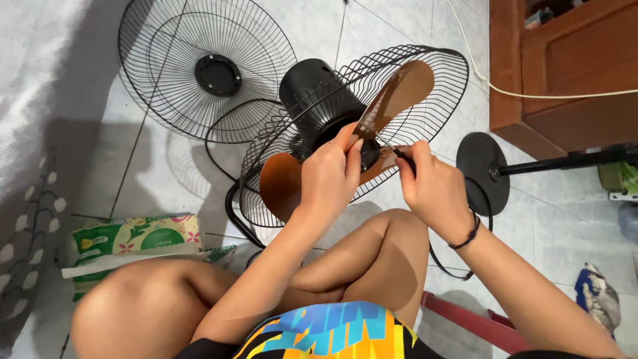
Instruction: The person sits on the floor and assembles a standing fan. They attach the fan blades to the motor hub using a screwdriver, wipe a blade with a tissue, and secure the blades in place.
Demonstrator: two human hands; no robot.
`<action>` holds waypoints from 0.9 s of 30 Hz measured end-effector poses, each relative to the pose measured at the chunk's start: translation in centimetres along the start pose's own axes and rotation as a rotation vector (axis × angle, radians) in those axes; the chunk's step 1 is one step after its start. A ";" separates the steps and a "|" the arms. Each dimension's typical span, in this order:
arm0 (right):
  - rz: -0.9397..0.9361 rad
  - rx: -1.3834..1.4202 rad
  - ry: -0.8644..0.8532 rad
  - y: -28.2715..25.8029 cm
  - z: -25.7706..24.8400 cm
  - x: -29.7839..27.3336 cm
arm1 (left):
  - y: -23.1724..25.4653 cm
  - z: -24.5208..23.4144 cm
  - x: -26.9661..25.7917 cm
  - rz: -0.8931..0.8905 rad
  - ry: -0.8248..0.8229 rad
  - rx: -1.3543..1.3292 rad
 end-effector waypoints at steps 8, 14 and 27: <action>0.876 1.607 -0.518 6.5 7.6 -2.2 | 0.1 0.0 0.1 0.019 0.001 0.042; 0.743 1.098 -0.476 5.7 5.4 -0.5 | -0.4 -0.2 -0.1 -0.043 0.013 -0.030; -0.254 -0.238 0.138 -3.2 -2.9 1.0 | -0.8 -0.1 0.3 -0.073 -0.017 -0.028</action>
Point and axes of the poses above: each hand's wrist, its own x-axis towards the middle knuckle, its own z-axis out of the palm, y = z × x, the point moved 9 cm from there along x, towards the middle knuckle, and after that the axes turned 2 degrees about -y, right-handed, at the moved point
